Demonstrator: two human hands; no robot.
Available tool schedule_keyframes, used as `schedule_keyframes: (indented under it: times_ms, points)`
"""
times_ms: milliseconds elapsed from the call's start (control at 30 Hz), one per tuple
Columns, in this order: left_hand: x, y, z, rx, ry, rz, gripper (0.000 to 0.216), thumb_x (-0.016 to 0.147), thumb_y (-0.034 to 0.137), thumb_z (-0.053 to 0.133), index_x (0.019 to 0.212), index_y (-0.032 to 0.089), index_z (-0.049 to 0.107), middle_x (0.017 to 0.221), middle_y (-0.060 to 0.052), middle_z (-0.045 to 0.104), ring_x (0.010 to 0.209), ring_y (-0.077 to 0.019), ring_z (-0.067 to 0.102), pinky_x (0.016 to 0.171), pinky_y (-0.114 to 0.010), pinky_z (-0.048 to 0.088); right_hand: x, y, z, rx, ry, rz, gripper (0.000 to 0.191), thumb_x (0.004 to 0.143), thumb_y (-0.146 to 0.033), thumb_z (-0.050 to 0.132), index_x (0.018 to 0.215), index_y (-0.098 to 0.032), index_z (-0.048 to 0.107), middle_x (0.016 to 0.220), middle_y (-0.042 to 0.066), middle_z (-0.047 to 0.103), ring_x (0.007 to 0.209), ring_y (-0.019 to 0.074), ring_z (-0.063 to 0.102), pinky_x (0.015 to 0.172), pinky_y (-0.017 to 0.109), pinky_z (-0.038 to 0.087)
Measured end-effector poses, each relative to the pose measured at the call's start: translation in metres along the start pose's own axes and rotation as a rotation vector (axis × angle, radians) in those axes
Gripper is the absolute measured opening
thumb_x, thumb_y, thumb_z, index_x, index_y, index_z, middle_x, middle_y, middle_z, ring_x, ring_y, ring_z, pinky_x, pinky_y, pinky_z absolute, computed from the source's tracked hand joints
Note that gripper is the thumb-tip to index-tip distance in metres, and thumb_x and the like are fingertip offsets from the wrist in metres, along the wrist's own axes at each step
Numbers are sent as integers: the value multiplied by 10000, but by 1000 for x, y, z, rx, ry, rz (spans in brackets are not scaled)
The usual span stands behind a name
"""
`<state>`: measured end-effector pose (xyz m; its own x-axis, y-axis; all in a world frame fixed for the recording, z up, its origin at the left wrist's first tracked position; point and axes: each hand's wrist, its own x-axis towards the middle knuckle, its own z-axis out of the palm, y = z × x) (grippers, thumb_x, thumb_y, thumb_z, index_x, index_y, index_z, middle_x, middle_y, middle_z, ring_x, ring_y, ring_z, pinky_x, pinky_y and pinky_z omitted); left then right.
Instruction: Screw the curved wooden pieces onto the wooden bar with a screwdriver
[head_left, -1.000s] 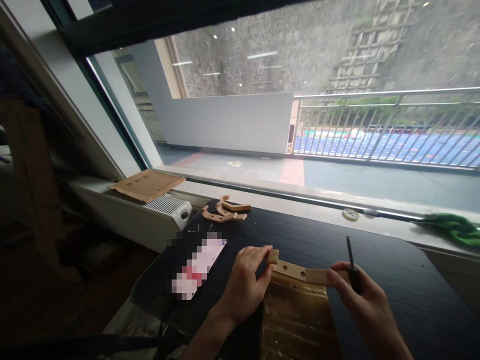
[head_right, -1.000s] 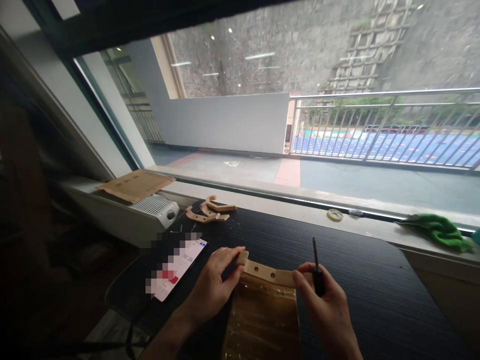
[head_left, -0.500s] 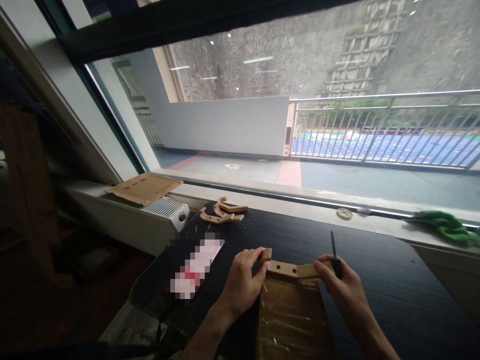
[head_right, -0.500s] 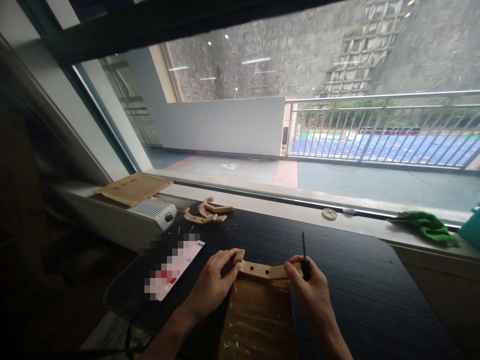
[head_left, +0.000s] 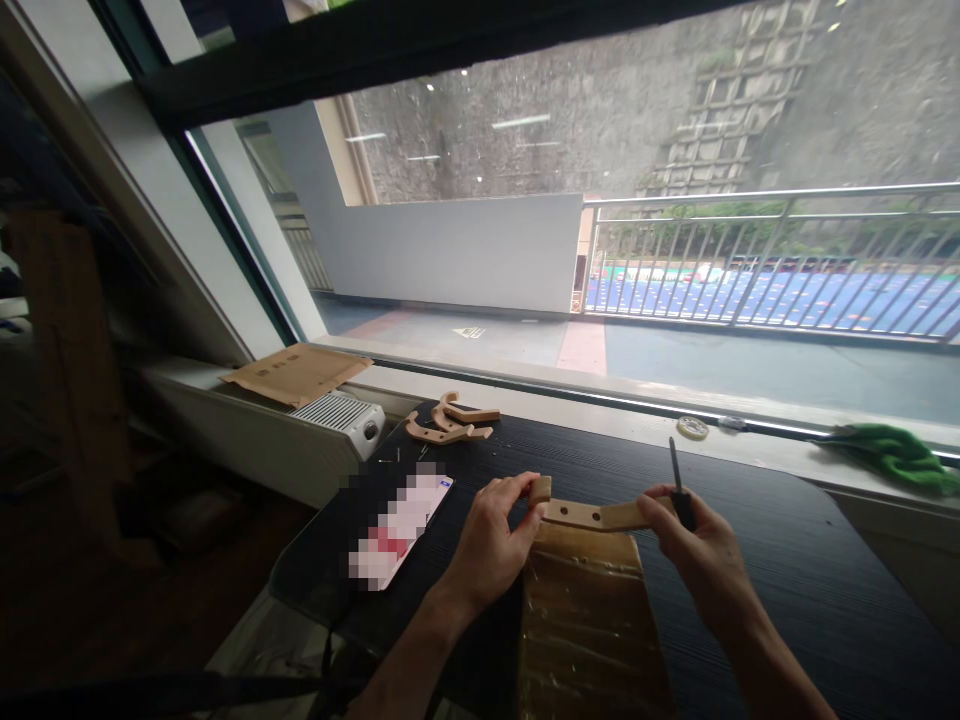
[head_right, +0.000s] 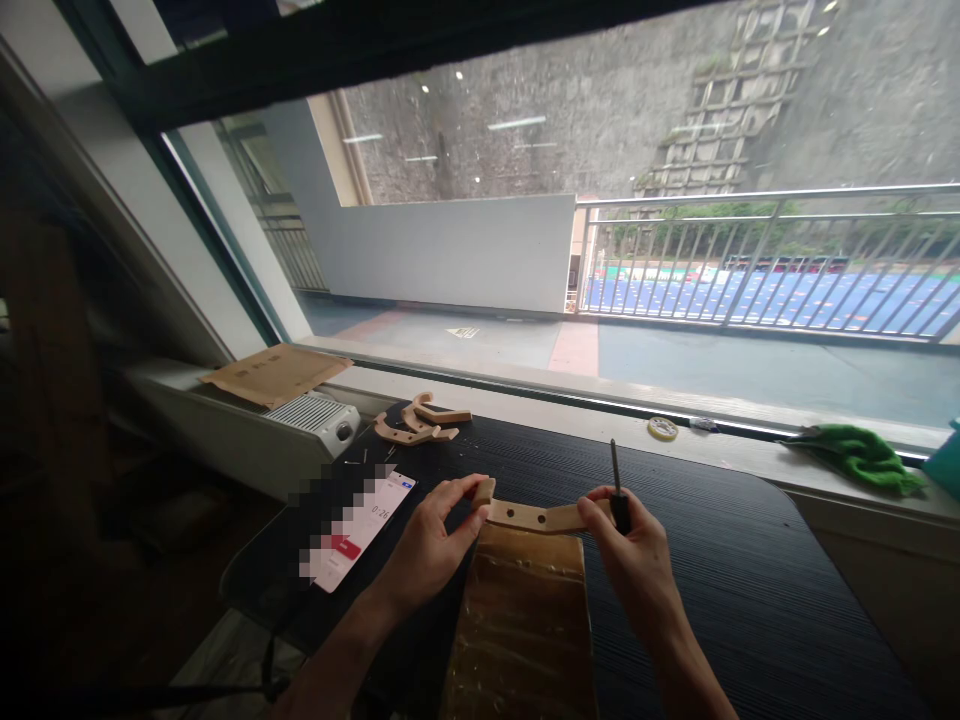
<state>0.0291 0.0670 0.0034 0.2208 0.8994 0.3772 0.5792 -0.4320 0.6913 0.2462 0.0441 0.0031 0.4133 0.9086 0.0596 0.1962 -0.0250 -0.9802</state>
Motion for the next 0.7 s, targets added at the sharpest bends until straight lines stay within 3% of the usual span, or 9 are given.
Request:
schedule_keyframes:
  times_ms: [700]
  points:
    - [-9,-6,0,25,-37,22,233,850,212,538,1080,198,573,1058,-52,632,1016,-203,561,942,-376,423,-5,4,-2,-40,-36,20,351,656,-517,644,759,-183,603,578,-28,450,503,119,362,448,244,305]
